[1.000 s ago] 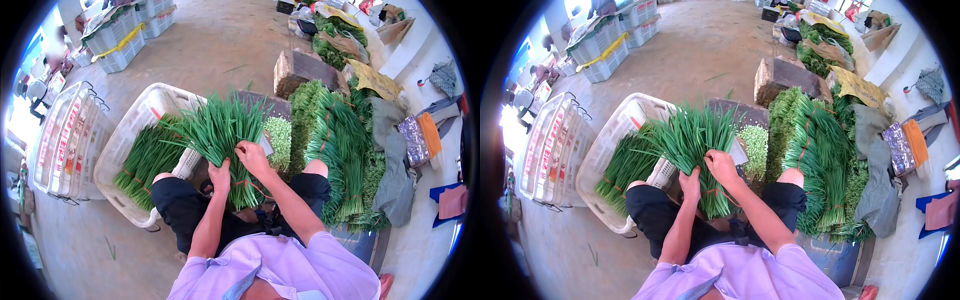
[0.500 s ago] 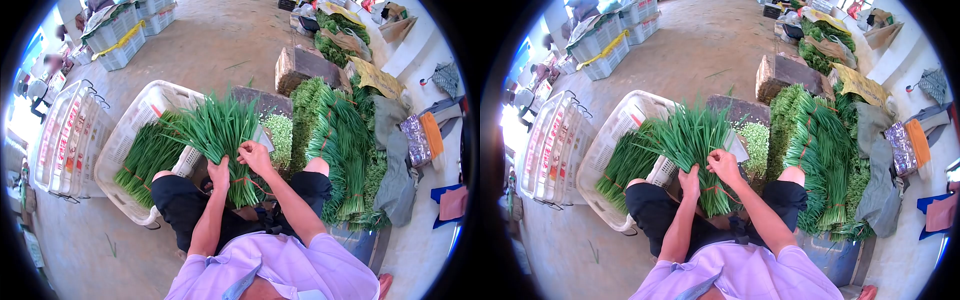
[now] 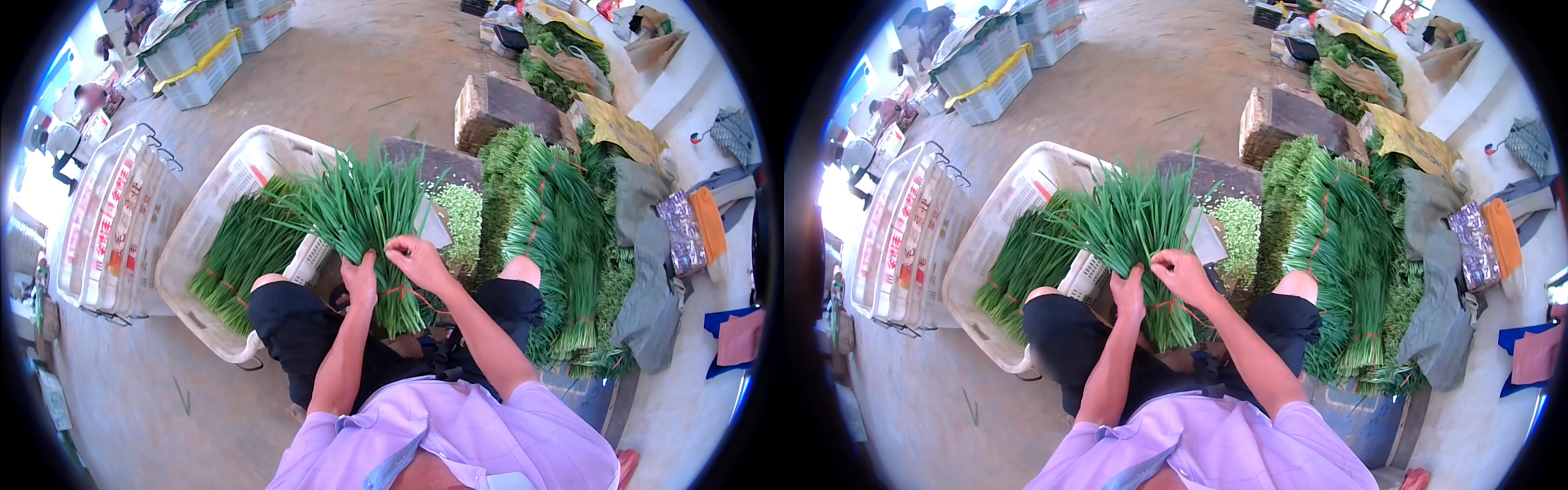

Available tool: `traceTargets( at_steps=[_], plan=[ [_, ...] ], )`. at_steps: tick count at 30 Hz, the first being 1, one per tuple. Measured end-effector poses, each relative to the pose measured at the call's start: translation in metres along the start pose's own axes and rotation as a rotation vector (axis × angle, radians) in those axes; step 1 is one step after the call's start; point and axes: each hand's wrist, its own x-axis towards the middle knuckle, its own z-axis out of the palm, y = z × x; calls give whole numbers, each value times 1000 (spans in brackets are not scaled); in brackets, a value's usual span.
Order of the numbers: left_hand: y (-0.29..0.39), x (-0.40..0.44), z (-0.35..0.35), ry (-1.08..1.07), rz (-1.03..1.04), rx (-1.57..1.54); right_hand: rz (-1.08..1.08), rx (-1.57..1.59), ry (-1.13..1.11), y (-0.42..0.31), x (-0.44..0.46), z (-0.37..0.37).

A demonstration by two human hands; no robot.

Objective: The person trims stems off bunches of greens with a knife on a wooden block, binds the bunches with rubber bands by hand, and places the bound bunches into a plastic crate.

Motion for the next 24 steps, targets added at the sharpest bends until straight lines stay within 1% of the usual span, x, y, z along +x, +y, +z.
traceTargets(
  at_steps=[1,3,4,5,6,7,9,10,13,14,15,16,17,19,21,23,24],
  plan=[
    [1,1,-1,11,4,-2,-3,1,-12,-5,-8,-2],
    [2,2,-2,67,-40,13,140,167,-370,-15,-31,-7],
    [6,4,-2,77,-31,94,76,297,-420,-15,-42,-6],
    [8,6,0,90,-27,87,14,426,-468,-14,-50,-7],
    [7,6,0,82,-48,44,34,513,-463,-12,-52,-8],
    [5,4,-1,71,-72,5,42,515,-469,-9,-52,-7],
    [4,6,0,82,-103,-6,113,619,-397,-6,-44,-9],
    [4,6,0,71,-97,-15,101,569,-361,-7,-41,-6],
    [6,7,0,85,-99,-37,142,511,-354,-11,-50,3],
    [8,10,-1,117,-108,-29,131,470,-475,-5,-59,9],
    [8,11,-6,155,-121,-20,173,583,-663,-7,-69,9],
    [7,14,-9,140,-154,-97,246,677,-716,-8,-82,11],
    [6,16,-11,147,-158,-100,316,766,-767,-9,-90,11],
    [12,16,-10,183,-119,-132,306,734,-785,-5,-94,7],
    [15,15,-9,191,-123,-104,321,668,-794,-2,-91,-1],
    [15,17,-7,190,-80,-48,347,616,-749,1,-85,-4],
    [16,15,-4,202,-57,-70,319,530,-653,0,-79,-6]
  ],
)
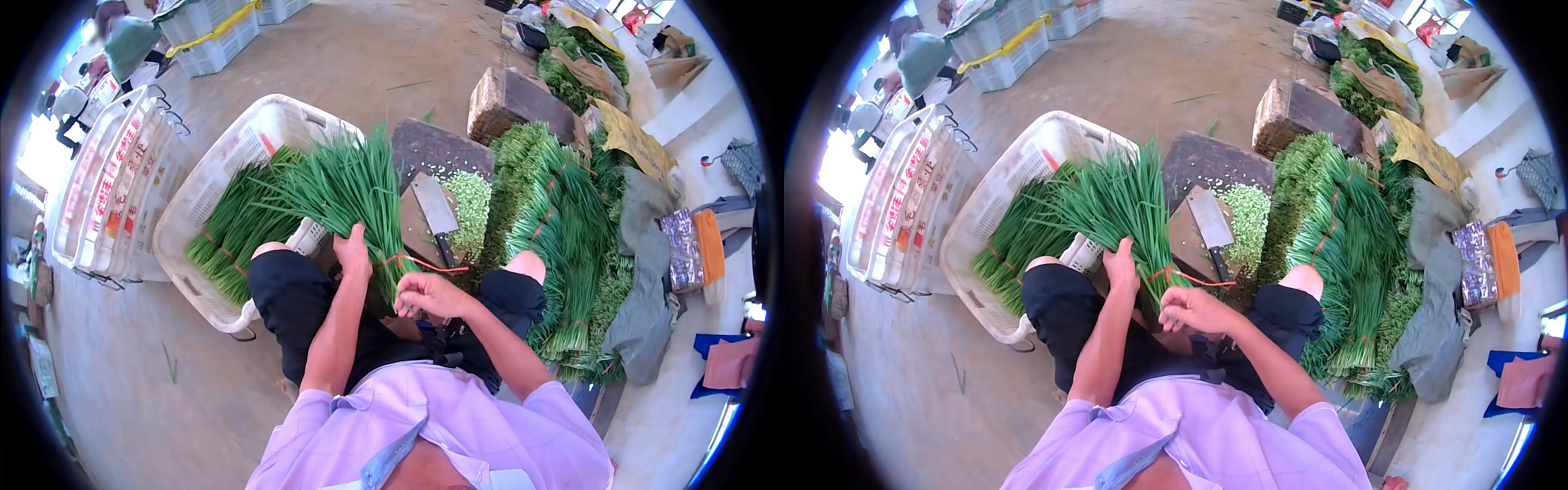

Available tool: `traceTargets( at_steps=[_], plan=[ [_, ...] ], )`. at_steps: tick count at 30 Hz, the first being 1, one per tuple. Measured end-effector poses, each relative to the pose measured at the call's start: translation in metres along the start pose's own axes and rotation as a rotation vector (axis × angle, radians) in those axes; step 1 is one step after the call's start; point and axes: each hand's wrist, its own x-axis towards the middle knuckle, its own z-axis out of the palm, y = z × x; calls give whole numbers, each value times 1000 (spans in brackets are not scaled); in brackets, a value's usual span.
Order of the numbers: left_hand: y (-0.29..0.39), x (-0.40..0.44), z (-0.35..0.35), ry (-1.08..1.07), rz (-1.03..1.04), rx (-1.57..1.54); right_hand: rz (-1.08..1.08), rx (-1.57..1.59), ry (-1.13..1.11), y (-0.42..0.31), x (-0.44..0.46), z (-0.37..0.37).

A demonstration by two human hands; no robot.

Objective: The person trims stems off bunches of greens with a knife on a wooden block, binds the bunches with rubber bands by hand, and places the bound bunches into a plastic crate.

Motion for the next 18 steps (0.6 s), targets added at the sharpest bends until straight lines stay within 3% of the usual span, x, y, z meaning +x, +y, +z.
traceTargets(
  at_steps=[2,7,9,10,14,16,18],
  plan=[
    [3,-5,2,2,-7,21,-49,-147,204,-7,7,-4],
    [0,-8,1,-24,-31,74,-167,-530,412,-20,47,0],
    [2,-13,1,-36,-57,100,-437,-1056,490,-8,67,-6],
    [1,-14,2,-15,-22,80,-303,-997,496,-6,69,-5],
    [-5,-8,-1,-23,4,31,-417,-1070,505,2,74,-12],
    [-4,-3,1,-21,6,34,-87,171,574,-10,70,-17],
    [-4,-7,1,-20,2,45,-225,284,594,-16,69,-16]
  ],
)
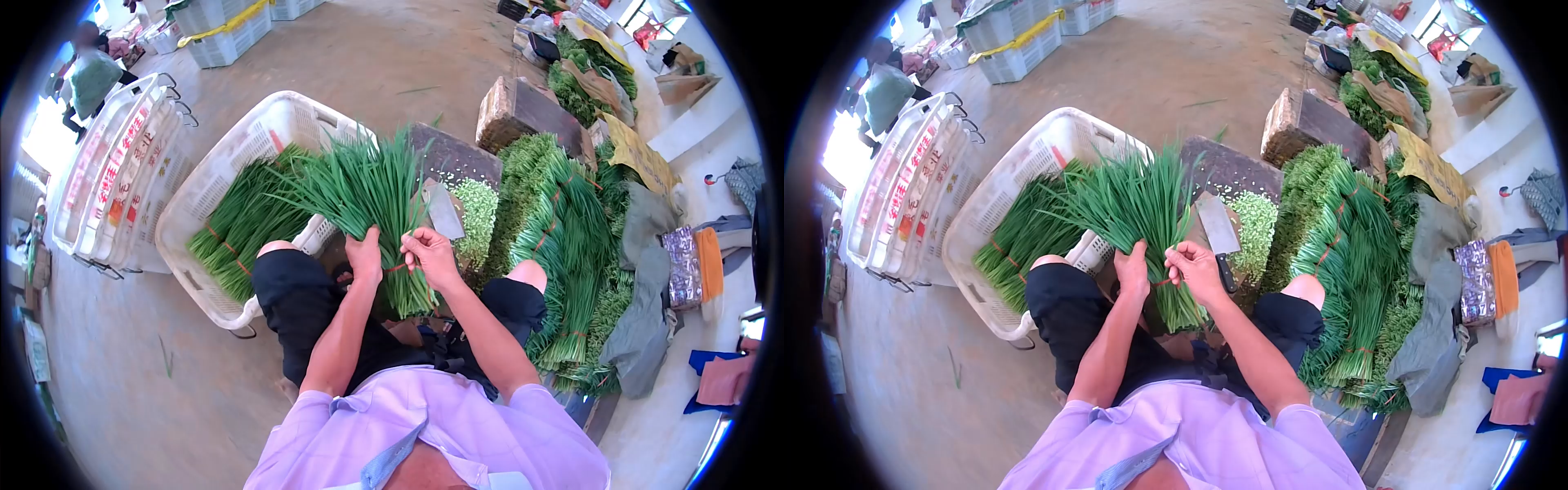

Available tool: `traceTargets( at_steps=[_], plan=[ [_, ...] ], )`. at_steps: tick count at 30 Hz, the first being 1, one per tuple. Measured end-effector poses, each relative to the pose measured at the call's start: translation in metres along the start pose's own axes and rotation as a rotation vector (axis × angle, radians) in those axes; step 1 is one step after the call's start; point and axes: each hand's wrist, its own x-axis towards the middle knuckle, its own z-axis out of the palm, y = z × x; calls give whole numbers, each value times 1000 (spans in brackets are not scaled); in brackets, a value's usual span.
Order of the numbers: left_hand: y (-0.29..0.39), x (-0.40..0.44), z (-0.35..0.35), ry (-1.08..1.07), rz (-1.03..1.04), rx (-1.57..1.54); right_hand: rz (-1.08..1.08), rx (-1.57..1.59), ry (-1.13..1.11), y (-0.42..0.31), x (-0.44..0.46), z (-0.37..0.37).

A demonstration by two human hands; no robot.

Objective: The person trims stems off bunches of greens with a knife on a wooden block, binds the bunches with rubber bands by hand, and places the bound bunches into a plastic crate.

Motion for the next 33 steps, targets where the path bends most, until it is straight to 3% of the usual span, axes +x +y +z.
traceTargets(
  at_steps=[2,5,7,9,11,13,15,21,23,24,26,29,33],
  plan=[
    [4,-3,5,-18,-10,1,-18,44,20,-5,4,2],
    [-7,2,3,-6,40,21,-185,-38,57,-27,10,6],
    [-11,3,-1,-8,74,86,-414,-5,94,-58,13,17],
    [-11,1,-1,-16,110,149,-455,-16,90,-83,18,27],
    [-6,-4,3,-66,158,140,-183,-195,-176,-97,22,35],
    [-7,-6,2,-84,176,211,-147,-301,-198,-79,39,43],
    [-5,-7,3,-92,197,281,-297,-660,-255,-69,49,50],
    [-11,-9,4,-182,233,67,-555,-908,-261,-51,65,50],
    [-13,-6,6,-171,259,94,-222,-599,-135,-59,58,49],
    [-13,-5,7,-156,283,122,-221,-602,-138,-64,57,47],
    [-20,2,0,-132,271,214,-217,-162,-10,-76,56,34],
    [-13,-1,-4,-103,246,344,-459,-71,202,-109,42,4],
    [5,12,-6,-56,72,-50,-638,-296,560,-109,22,-58]
  ],
)
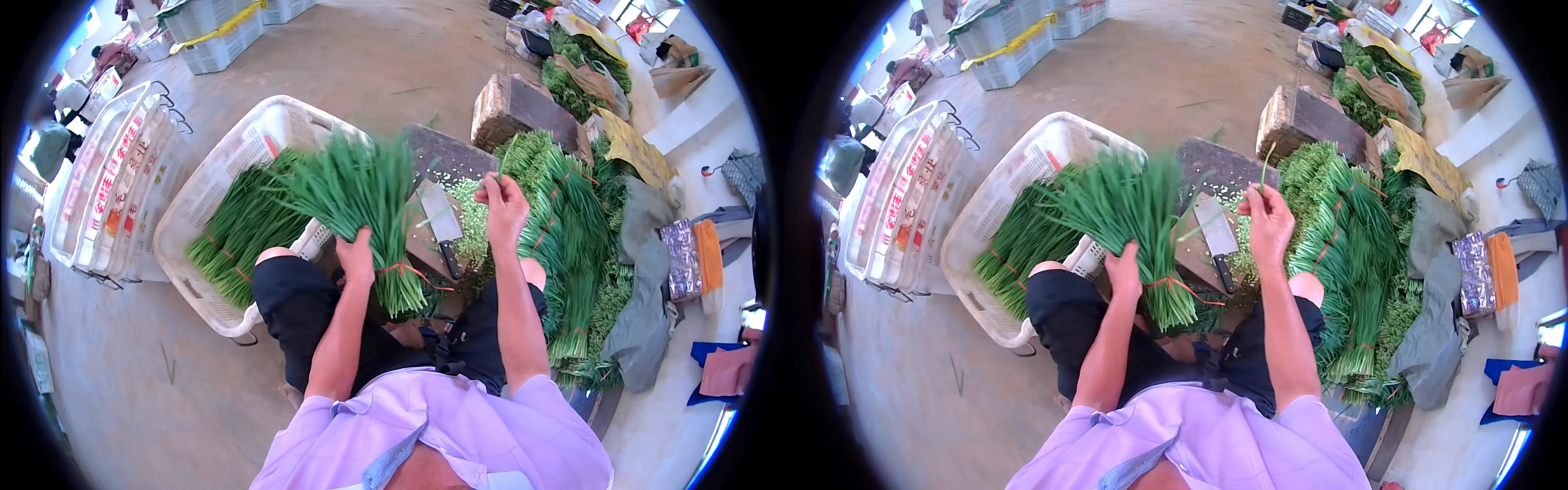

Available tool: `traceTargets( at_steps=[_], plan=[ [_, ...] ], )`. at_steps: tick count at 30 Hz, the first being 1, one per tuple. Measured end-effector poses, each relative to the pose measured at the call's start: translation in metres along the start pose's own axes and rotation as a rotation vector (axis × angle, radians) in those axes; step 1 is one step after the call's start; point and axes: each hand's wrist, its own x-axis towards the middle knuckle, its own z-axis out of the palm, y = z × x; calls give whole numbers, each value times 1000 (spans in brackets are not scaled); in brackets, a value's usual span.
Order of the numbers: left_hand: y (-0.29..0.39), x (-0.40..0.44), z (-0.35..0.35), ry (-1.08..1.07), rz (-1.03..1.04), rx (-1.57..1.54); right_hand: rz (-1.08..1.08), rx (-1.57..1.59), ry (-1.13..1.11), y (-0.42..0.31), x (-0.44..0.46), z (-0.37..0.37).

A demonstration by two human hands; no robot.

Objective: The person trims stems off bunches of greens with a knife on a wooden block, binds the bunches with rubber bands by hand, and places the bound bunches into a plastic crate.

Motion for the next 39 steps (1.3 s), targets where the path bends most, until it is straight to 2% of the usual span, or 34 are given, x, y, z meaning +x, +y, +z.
traceTargets(
  at_steps=[1,3,4,6,8,9,11,12,13,14,16,17,20,22,23,24,25,26,28,30,31,34,39],
  plan=[
    [2,6,-2,25,-44,-63,1,-2,4,17,-4,-19],
    [8,14,-4,52,-132,-177,-39,-491,-323,47,-19,-51],
    [10,17,-7,48,-132,-175,-39,-490,-318,48,-26,-58],
    [14,20,-11,-89,-296,-360,96,-851,-1076,49,-38,-72],
    [10,21,-7,-144,-327,-329,269,-549,-742,60,-46,-51],
    [8,16,-7,-177,-397,-381,384,-495,-773,41,-44,-34],
    [0,10,-7,-198,-462,-375,398,-344,-821,38,-56,3],
    [3,8,-4,-278,-516,-355,445,-305,-914,37,-59,18],
    [9,-1,2,-272,-542,-364,421,-2,-957,20,-64,31],
    [7,-4,5,-312,-526,-381,404,-7,-891,53,-71,43],
    [9,-6,8,-463,-437,-417,405,-32,-820,58,-77,50],
    [10,-8,8,-432,-388,-457,501,-2,-790,49,-79,48],
    [22,-24,11,-469,-254,-453,490,20,-588,65,-87,50],
    [10,-21,8,-433,-211,-258,315,-34,-450,75,-92,52],
    [-10,-11,-5,-471,-217,-254,272,-76,-474,60,-90,48],
    [19,-26,7,-434,-212,-28,219,-239,-537,50,-90,46],
    [7,-22,9,-435,-235,-71,186,-324,-579,60,-96,46],
    [-2,-17,11,-431,-168,16,141,-411,-611,71,-97,47],
    [15,-23,17,-331,-284,-3,109,-478,-634,63,-98,47],
    [8,-20,13,-262,-268,-71,215,-256,-638,53,-95,43],
    [5,-16,10,-203,-247,-130,253,-116,-588,71,-99,44],
    [0,-16,6,-141,-178,-105,368,44,-538,82,-103,44],
    [1,-15,4,-118,-175,-84,244,-97,-614,73,-98,48]
  ],
)
